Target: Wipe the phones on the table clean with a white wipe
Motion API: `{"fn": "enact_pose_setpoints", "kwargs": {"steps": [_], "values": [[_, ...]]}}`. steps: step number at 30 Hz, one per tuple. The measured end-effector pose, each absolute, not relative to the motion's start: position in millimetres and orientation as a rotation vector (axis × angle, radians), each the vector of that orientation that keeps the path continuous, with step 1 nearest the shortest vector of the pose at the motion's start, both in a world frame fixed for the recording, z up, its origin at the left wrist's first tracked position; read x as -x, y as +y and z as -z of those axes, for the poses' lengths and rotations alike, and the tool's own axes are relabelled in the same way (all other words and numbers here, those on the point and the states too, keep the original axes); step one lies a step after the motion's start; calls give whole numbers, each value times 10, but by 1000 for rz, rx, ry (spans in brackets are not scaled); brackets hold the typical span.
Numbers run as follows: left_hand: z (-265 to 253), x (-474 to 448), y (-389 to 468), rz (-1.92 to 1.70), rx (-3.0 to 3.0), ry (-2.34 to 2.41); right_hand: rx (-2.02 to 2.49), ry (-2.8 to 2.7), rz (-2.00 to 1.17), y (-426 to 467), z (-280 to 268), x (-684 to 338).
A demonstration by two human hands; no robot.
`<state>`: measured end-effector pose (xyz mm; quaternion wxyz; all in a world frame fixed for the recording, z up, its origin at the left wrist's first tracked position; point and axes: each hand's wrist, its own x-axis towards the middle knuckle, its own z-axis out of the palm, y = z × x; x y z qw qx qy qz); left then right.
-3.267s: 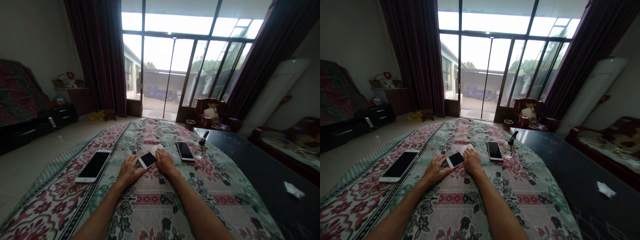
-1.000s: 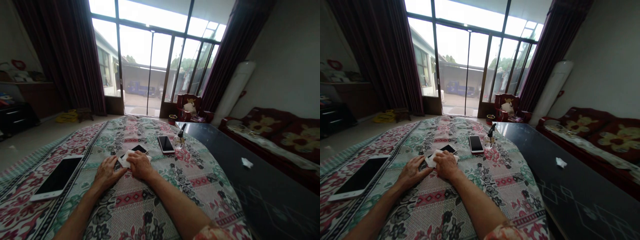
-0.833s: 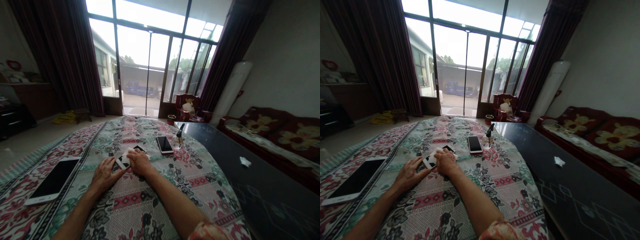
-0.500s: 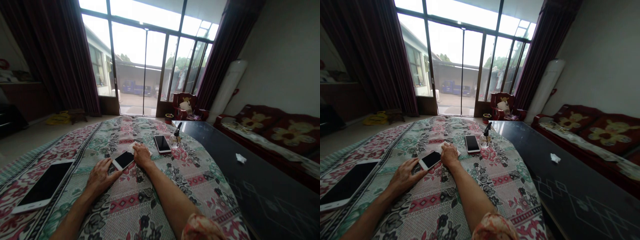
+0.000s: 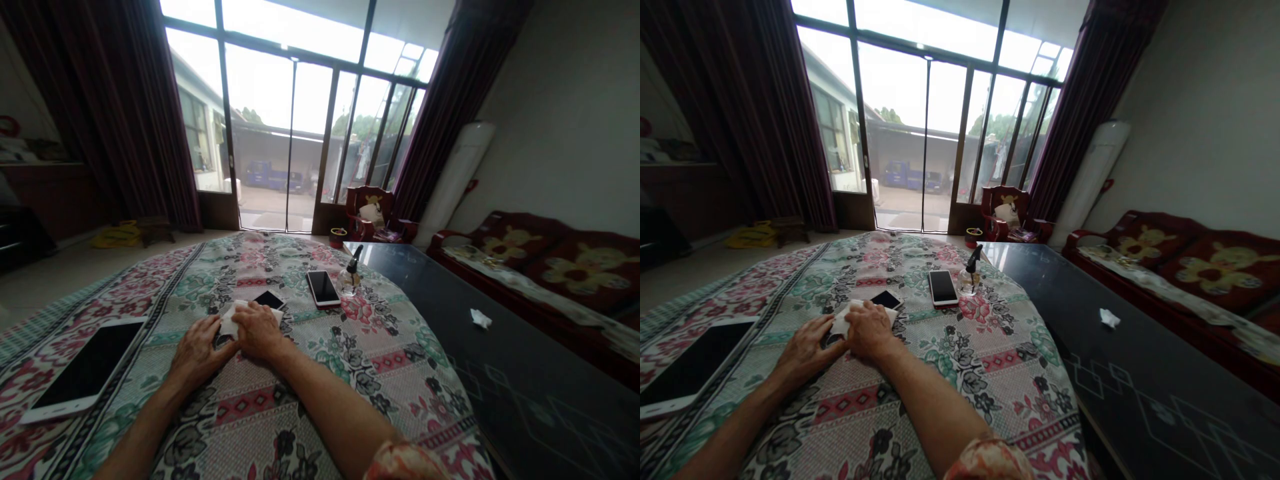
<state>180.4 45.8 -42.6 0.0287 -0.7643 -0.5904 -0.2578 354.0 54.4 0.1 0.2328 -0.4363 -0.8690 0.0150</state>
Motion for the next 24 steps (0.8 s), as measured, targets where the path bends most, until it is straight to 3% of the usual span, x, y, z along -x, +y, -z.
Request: {"fn": "enact_pose_setpoints", "kwargs": {"steps": [24], "values": [[325, -1876, 334, 949, 2372, -1889, 1539, -2187, -93, 952, -85, -3937]]}}
